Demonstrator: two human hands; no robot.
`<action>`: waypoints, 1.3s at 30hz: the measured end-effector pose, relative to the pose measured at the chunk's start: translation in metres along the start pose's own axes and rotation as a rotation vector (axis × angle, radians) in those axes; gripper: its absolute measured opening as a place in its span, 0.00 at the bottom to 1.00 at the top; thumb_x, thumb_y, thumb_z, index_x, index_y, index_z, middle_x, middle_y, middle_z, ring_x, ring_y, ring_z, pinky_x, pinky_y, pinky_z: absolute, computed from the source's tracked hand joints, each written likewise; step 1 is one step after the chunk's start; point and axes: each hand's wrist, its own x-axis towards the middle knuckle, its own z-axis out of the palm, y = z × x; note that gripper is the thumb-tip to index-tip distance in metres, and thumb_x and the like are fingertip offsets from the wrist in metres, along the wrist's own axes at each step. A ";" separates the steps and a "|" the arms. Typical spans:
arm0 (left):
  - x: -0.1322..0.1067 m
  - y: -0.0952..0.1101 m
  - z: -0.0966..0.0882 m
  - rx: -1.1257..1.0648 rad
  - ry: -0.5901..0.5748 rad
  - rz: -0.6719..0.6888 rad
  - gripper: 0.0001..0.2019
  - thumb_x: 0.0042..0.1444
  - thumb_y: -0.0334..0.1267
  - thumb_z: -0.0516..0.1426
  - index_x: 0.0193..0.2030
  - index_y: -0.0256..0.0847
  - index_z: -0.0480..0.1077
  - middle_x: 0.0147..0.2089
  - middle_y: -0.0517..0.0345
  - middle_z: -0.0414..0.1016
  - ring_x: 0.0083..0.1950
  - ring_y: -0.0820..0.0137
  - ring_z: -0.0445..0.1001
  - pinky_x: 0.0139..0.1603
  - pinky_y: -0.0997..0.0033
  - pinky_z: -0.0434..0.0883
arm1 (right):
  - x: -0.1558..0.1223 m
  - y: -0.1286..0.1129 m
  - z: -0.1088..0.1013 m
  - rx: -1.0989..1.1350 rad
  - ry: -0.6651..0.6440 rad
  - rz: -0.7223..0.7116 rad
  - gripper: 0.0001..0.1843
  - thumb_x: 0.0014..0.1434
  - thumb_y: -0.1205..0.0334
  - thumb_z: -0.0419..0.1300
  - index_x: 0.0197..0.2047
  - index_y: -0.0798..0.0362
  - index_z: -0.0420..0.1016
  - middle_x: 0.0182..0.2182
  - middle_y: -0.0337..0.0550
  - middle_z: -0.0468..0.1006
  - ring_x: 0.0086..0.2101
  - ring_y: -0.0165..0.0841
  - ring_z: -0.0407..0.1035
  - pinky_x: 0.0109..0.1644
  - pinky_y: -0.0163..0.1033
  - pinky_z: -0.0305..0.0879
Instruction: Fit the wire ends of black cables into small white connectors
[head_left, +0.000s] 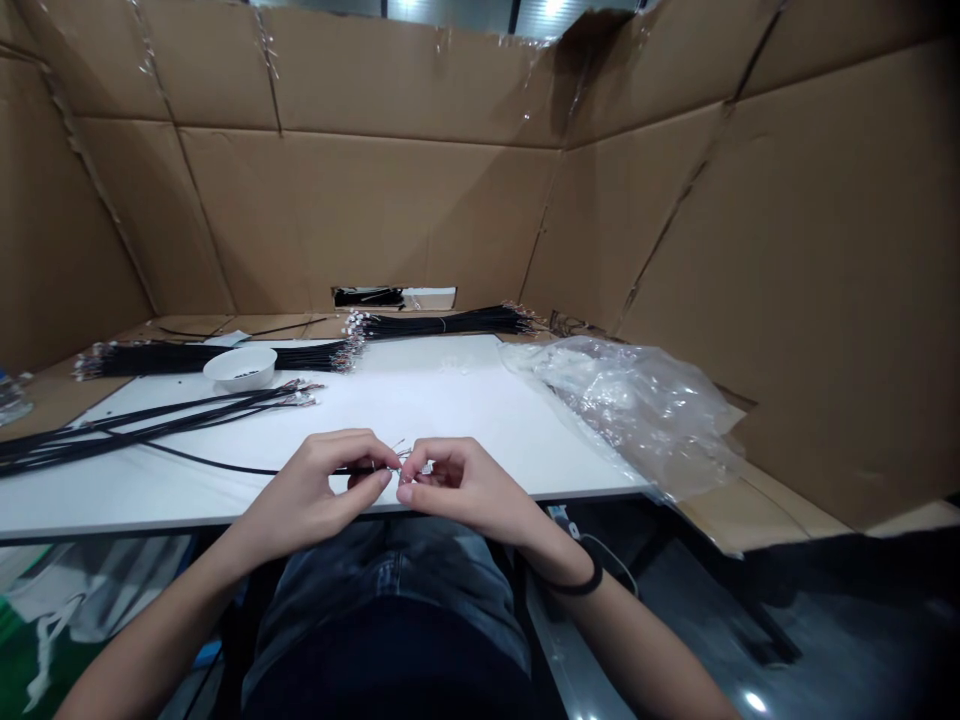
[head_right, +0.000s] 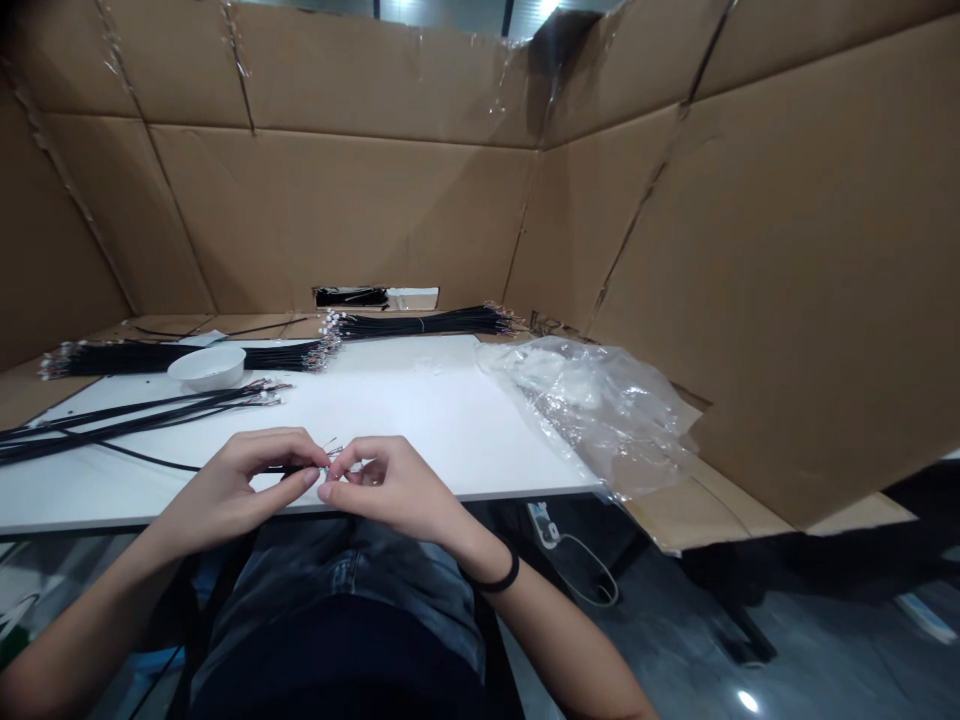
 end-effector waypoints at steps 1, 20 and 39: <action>0.000 0.000 0.000 -0.002 0.000 -0.002 0.08 0.59 0.30 0.55 0.37 0.38 0.76 0.34 0.57 0.77 0.35 0.74 0.73 0.35 0.78 0.68 | 0.000 0.000 0.000 -0.024 0.016 -0.009 0.14 0.46 0.57 0.72 0.28 0.57 0.74 0.21 0.33 0.65 0.23 0.23 0.54 0.26 0.31 0.49; -0.001 -0.003 -0.001 -0.057 0.044 -0.010 0.06 0.60 0.32 0.56 0.38 0.39 0.76 0.33 0.59 0.76 0.34 0.76 0.72 0.34 0.80 0.68 | -0.002 0.004 0.000 -0.371 0.130 -0.332 0.06 0.52 0.71 0.61 0.27 0.57 0.79 0.24 0.38 0.72 0.24 0.25 0.61 0.27 0.31 0.56; -0.003 0.000 0.005 -0.023 0.180 0.112 0.06 0.58 0.29 0.59 0.31 0.36 0.76 0.27 0.59 0.77 0.28 0.77 0.73 0.29 0.81 0.68 | -0.007 0.002 0.005 -0.449 0.263 -0.538 0.05 0.57 0.66 0.64 0.30 0.58 0.78 0.24 0.37 0.67 0.22 0.24 0.58 0.25 0.31 0.56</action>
